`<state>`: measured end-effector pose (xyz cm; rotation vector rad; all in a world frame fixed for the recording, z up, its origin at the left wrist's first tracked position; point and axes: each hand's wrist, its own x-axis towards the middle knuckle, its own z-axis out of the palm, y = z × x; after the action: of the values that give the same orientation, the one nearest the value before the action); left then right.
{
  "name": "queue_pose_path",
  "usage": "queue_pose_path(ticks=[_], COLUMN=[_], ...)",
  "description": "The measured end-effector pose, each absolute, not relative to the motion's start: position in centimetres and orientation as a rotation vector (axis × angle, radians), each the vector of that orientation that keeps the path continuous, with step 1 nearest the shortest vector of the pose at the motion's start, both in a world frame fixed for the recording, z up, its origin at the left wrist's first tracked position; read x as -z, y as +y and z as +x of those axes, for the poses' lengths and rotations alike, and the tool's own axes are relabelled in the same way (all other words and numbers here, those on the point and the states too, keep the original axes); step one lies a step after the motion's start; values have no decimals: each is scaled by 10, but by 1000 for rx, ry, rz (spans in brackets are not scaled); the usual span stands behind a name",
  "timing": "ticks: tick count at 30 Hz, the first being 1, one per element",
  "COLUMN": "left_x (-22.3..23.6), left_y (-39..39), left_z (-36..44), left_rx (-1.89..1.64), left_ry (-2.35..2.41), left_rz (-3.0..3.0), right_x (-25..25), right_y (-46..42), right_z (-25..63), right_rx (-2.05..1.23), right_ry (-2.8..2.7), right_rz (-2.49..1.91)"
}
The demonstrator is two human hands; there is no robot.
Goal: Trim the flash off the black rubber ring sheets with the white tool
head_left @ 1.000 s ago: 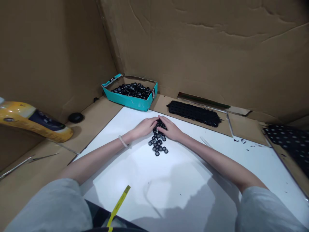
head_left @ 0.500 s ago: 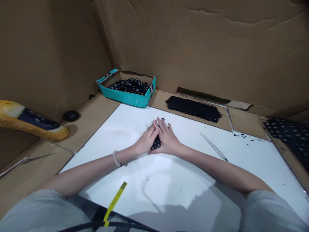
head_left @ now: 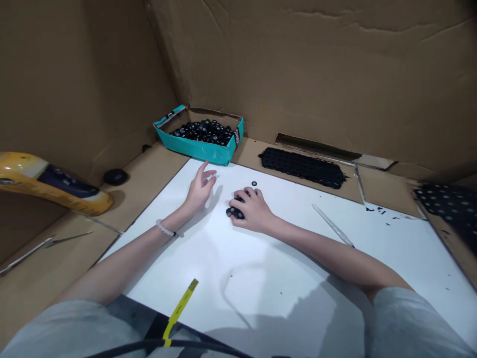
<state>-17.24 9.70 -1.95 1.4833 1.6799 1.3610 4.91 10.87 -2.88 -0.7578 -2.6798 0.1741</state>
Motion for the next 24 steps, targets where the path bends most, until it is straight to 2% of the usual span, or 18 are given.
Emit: queue_pose_path(ticks=[7,12,17,21,24], left_x=[17,1,-10,-6,-1], left_y=[94,91,79,74,75], left_z=[-167,-168,-163,-161,-164], left_rx=[-1237,-989,-545,-432,-440], left_ry=[1707,1634,1372,1350,1314], left_rz=[1613,1827,2172,2284,2228], right_x=[36,24,-31,-89,-112], right_y=[114,124,163,220,264], right_z=[55,56,38,-6,-56], right_rx=[-200,-461,-602,-571,-613], right_ry=[-2729,-2526,-2276,-2137,-2077], right_rz=[-704,-725,-680,-701,-770])
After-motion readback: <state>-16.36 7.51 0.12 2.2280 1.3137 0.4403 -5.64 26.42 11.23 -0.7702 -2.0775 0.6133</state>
